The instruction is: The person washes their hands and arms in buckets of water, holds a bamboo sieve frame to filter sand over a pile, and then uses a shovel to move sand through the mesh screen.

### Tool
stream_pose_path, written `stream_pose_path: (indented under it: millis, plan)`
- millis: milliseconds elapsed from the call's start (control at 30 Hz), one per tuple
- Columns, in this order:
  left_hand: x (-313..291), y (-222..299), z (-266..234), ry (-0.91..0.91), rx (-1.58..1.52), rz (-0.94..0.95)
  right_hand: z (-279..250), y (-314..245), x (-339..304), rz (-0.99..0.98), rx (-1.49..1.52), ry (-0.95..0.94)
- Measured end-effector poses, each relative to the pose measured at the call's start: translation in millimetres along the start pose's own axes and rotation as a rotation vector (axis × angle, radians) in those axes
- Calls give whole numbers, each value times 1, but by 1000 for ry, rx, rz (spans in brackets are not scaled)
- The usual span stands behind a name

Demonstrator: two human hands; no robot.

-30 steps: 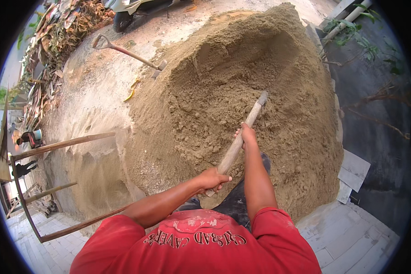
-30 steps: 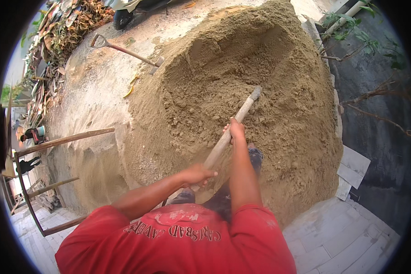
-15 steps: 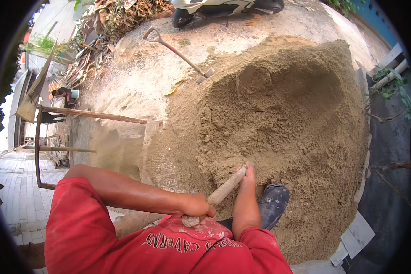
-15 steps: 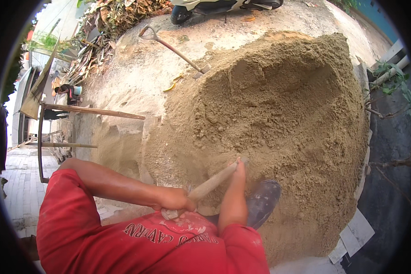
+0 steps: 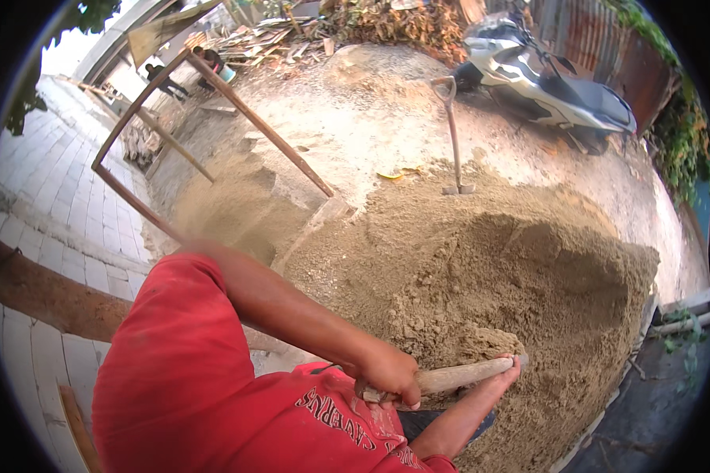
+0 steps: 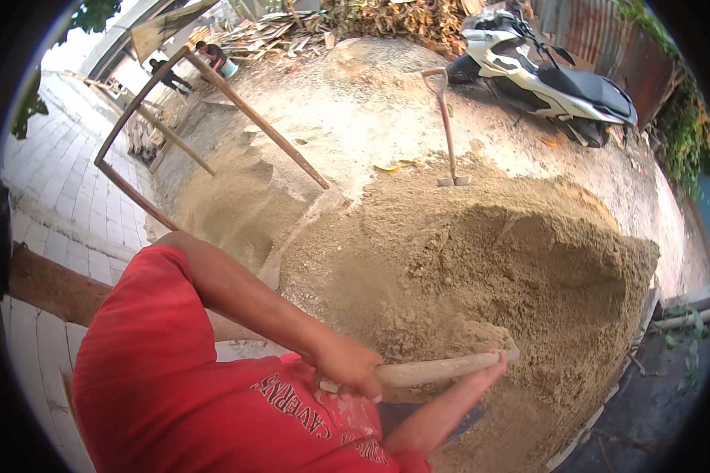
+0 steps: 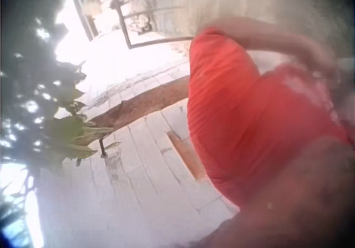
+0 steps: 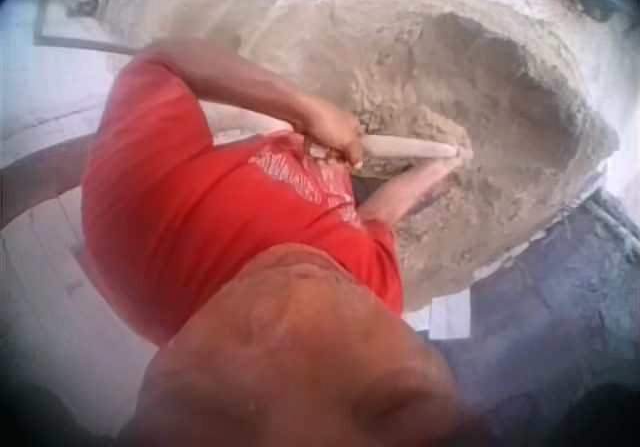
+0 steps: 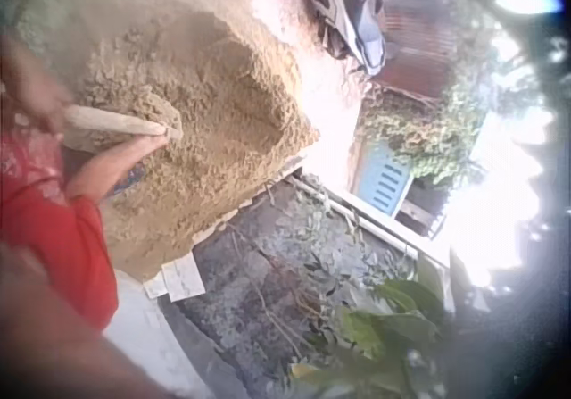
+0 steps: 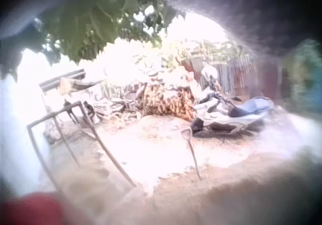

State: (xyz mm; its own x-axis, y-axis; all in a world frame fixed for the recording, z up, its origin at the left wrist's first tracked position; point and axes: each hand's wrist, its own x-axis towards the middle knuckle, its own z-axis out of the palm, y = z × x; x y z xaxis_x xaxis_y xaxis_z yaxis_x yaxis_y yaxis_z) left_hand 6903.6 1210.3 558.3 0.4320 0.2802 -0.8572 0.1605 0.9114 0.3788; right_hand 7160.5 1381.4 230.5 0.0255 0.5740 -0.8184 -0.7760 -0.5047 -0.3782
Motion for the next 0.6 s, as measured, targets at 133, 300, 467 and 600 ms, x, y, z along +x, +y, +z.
stream_pose_path:
  millis: [133,300,467,600]
  plan:
    - [-69,-95,-49,-207,-239,350,123,-4,-150,-310,-220,64]
    - [-127,-283,-112,-392,-640,724,233,101,-265,-466,-539,-193]
    - [-231,-478,-98,61,-884,1094,322,349,-445,-369,-833,-454]
    - [-389,-526,0,989,-362,865,371,500,-555,239,-542,-1098]
